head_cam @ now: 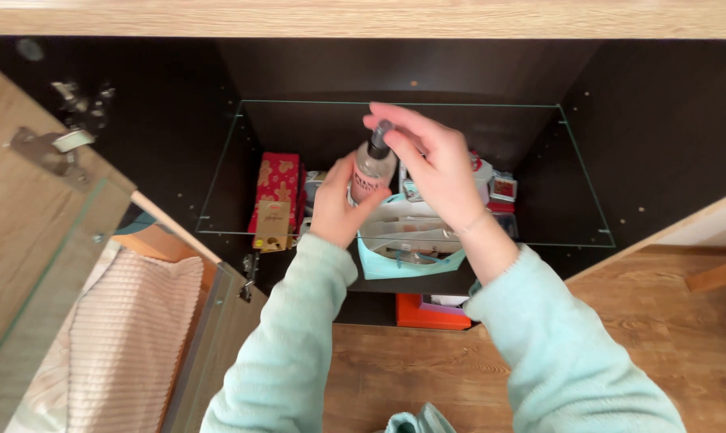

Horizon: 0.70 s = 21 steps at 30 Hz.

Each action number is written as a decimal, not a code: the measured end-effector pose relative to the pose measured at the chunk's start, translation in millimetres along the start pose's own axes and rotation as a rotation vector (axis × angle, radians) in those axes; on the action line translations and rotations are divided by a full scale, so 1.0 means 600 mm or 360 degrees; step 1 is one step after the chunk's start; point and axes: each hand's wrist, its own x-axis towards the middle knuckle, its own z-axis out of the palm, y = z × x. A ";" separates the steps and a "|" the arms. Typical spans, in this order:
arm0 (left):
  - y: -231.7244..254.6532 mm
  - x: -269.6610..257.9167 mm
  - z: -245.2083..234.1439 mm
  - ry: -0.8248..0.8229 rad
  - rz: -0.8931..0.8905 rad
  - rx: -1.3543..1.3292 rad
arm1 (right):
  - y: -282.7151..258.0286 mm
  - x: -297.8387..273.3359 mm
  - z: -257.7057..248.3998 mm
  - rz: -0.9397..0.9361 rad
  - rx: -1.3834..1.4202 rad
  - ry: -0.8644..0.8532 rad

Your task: The person opens a wooden cabinet and systematically removes various items, including bottles, containers, a cable, and small boxes, placing them on the floor. The person handles each item individually and sets it down in a pile.

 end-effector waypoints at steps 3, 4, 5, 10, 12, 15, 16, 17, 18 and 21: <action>0.037 -0.039 -0.021 0.0047 0.0092 -0.0080 | -0.056 -0.018 -0.002 0.0088 0.0187 0.0031; 0.049 -0.053 -0.023 0.0129 0.0138 0.0003 | -0.071 -0.026 -0.007 0.0048 0.0026 0.0030; 0.061 -0.068 -0.023 0.0212 0.0184 0.0086 | -0.085 -0.036 -0.013 0.0009 -0.0134 0.0028; 0.123 -0.147 0.033 0.0206 0.0224 0.0097 | -0.140 -0.122 -0.056 0.0100 -0.0370 0.0109; 0.156 -0.176 0.066 0.0141 0.0273 0.0049 | -0.155 -0.168 -0.100 0.0152 -0.0441 0.0162; 0.195 -0.206 0.121 -0.0188 0.0283 -0.0069 | -0.168 -0.245 -0.174 0.0447 -0.0261 0.0245; 0.205 -0.215 0.147 -0.0325 0.0273 -0.0188 | -0.168 -0.274 -0.200 0.0547 -0.0206 0.0275; 0.215 -0.225 0.173 -0.0461 0.0260 -0.0307 | -0.170 -0.305 -0.226 0.0644 -0.0149 0.0307; 0.217 -0.234 0.206 -0.0535 0.0256 -0.0342 | -0.170 -0.329 -0.248 0.0697 -0.0174 0.0364; 0.231 -0.271 0.314 -0.0929 0.0159 -0.0691 | -0.179 -0.411 -0.317 0.0910 -0.0223 0.0522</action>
